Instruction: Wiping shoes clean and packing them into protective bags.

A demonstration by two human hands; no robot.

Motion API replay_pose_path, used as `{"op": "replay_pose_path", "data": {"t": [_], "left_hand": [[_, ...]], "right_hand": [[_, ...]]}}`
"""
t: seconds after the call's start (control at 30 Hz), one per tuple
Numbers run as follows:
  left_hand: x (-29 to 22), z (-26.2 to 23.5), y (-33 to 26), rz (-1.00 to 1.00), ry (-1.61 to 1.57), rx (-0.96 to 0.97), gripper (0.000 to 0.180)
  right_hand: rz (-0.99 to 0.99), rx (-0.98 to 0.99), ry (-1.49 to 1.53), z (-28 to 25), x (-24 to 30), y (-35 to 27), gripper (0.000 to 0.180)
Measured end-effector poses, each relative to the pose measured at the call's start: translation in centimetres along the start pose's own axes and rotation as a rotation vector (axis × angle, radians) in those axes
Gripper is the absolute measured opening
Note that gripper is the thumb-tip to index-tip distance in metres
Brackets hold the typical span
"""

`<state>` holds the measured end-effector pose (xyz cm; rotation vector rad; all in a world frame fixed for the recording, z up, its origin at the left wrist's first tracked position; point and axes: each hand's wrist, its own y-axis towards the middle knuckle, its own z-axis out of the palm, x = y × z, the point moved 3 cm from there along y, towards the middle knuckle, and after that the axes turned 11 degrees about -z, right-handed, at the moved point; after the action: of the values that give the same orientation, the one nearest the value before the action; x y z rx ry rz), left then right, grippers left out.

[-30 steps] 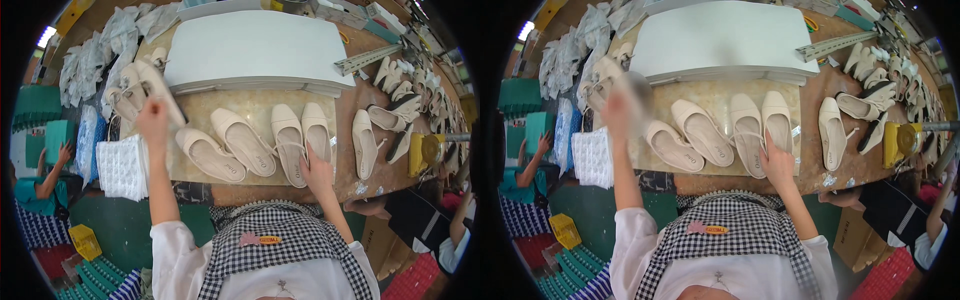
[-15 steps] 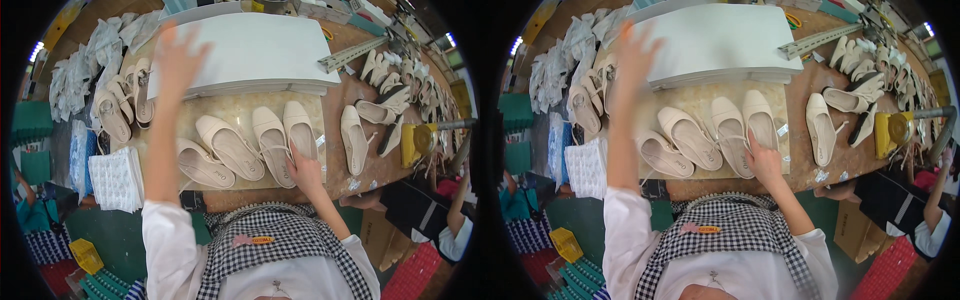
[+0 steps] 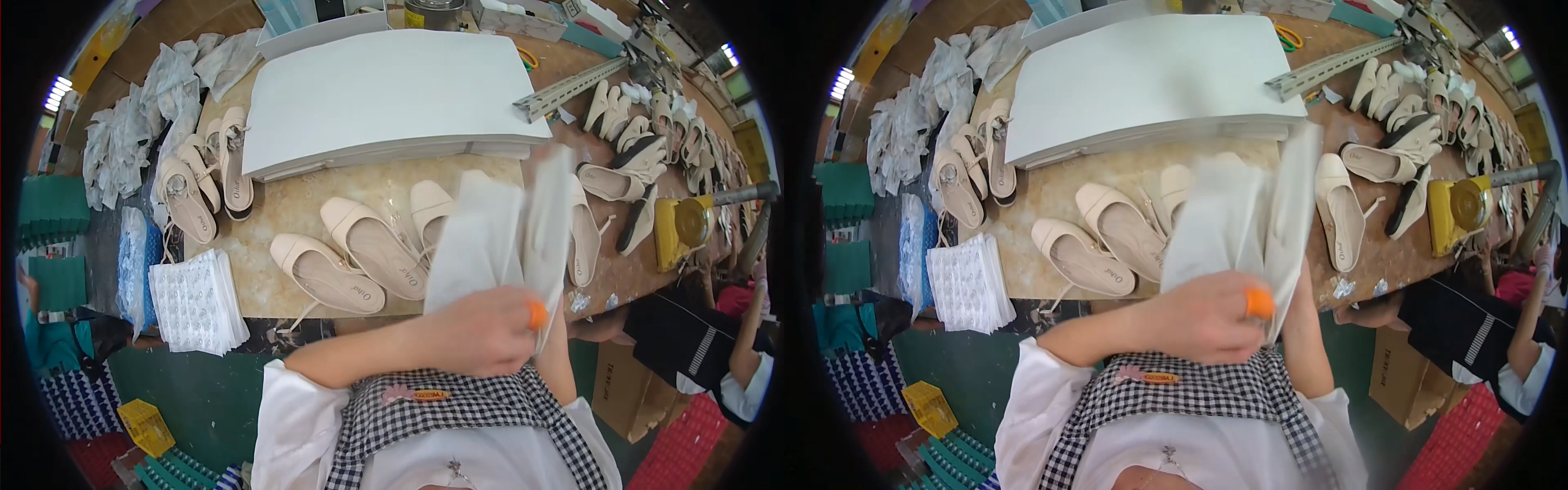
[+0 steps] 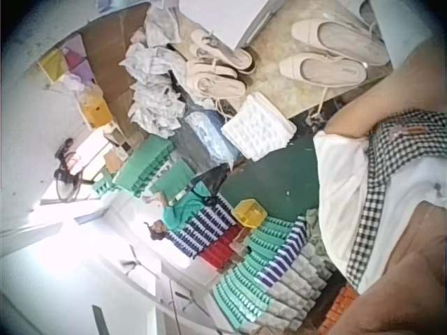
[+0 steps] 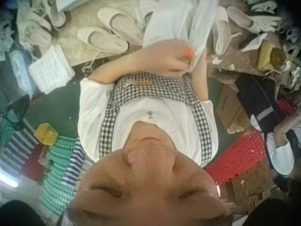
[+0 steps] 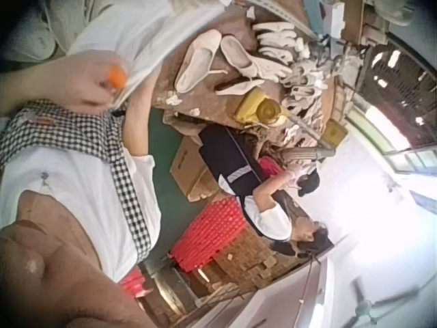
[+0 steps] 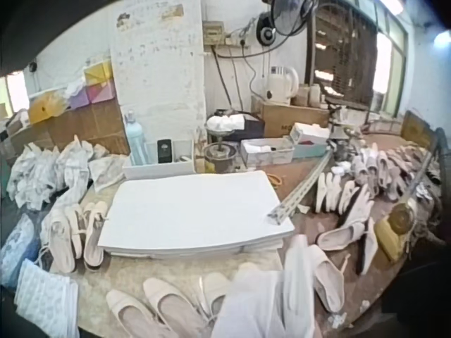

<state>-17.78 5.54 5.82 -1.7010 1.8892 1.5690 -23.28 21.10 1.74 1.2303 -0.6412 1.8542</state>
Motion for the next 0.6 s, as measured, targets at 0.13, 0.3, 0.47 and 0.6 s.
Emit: {"op": "replay_pose_path", "data": {"t": [0.13, 0.3, 0.47, 0.6], "left_hand": [[-0.7, -0.6, -1.0, -0.149, -0.163, 0.083, 0.010], [3.5, 0.4, -2.7, -0.925, -0.238, -0.156, 0.022], [4.5, 9.1, -5.2, -0.843, -0.564, 0.058, 0.038], [1.8, 10.8, -8.1, -0.483, 0.227, 0.631, 0.048]], "right_hand": [[0.278, 0.104, 0.126, -0.1, -0.6, -1.2, 0.053], [-0.218, 0.315, -0.711, 0.2, 1.0, 0.3, 0.055], [-0.101, 0.066, -0.623, -7.2, -2.8, 4.4, 0.058], [-0.377, 0.550, -1.155, -4.4, -0.7, 4.8, 0.044]]}}
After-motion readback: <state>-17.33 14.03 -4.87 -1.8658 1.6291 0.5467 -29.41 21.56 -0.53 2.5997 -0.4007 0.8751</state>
